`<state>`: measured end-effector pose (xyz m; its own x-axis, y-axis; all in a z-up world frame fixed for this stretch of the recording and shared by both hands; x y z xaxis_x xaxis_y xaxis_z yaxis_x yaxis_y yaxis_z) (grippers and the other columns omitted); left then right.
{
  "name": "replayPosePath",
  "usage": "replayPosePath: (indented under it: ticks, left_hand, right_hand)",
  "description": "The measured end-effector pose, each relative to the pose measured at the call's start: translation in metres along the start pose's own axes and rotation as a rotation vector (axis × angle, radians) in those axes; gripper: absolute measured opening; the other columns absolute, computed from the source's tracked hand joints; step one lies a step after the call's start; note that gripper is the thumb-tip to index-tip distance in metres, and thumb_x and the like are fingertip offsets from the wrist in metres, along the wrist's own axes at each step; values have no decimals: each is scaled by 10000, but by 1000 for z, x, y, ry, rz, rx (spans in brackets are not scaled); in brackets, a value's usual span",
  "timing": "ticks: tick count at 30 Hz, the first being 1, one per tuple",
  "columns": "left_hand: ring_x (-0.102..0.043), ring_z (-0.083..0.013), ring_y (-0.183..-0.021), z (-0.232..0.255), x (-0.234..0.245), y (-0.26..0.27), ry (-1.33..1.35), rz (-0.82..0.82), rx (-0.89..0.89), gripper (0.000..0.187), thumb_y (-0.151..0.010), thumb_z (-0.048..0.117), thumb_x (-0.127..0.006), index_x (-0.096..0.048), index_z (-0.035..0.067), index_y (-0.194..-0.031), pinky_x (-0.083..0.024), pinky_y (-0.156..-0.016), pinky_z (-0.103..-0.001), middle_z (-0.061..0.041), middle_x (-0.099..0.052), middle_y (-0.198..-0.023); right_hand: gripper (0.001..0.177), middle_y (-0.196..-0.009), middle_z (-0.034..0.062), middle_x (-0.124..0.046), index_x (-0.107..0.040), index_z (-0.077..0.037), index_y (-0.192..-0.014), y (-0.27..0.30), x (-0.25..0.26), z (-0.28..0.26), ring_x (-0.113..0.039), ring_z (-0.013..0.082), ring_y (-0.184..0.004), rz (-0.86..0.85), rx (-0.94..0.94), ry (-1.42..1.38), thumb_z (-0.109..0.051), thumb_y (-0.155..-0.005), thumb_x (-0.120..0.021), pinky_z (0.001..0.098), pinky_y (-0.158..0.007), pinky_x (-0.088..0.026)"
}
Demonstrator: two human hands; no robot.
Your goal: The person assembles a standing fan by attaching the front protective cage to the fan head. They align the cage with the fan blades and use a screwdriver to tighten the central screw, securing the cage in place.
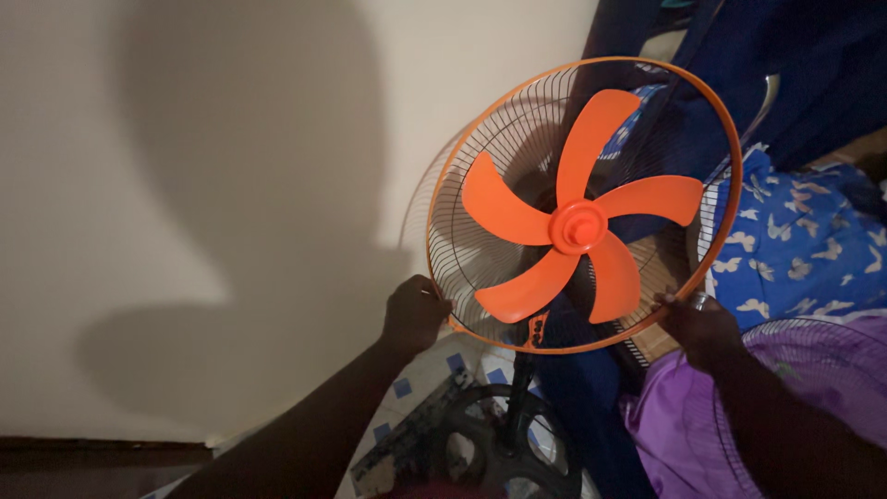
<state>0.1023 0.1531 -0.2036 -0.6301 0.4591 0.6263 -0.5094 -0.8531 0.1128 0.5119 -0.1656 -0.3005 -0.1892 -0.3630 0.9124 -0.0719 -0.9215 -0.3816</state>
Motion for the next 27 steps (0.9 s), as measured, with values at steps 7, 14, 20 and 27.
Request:
replayPosePath:
  ticks: [7, 14, 20, 27]
  left_hand:
    - [-750, -267, -807, -4, -8, -2, 17, 2, -107, 331, -738, 266, -870, -651, 54, -867, -593, -762, -395, -116, -709, -858]
    - [-737, -252, -710, -28, -39, -7, 59, -13, -272, 279, -790, 254, -814, -613, 78, -872, -585, -690, -373, -128, -721, -767]
    - [-710, -250, -653, -29, -44, 2, 4, 63, -263, 219, -765, 188, -799, -639, 60, -840, -572, -604, -376, -127, -687, -752]
    - [-725, -225, -667, -15, -29, 17, 315, -55, -95, 348, -751, 246, -861, -623, 24, -874, -595, -604, -352, -134, -701, -727]
  right_hand:
    - [486, -1486, -9, -621, -525, -294, -1526, 4, -47, 13, -710, 150, -610, -529, -180, -7, -244, -1053, -421, 257, -559, -619]
    - [404, -1371, 106, -664, -598, -184, -1389, 16, -58, 4, -702, 239, -1150, -393, -222, -364, -231, -1012, -461, 346, -952, -568]
    - [507, -1408, 62, -624, -638, -281, -1377, 20, -51, -36, -644, 276, -1190, -302, 195, 84, -166, -902, -502, 396, -914, -559]
    - [375, -1282, -20, -685, -710, -323, -1280, 0, -17, -36, -668, 229, -1112, -339, -10, 126, -284, -941, -555, 392, -817, -575]
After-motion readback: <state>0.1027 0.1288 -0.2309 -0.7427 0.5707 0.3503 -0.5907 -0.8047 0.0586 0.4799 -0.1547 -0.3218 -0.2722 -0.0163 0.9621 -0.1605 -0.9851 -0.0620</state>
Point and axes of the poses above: each hand's wrist, its own y-axis away from the middle knuckle, its own x-axis out of the back of the hand, z = x × y, the point moved 9 cm from there along -y, towards the middle knuckle
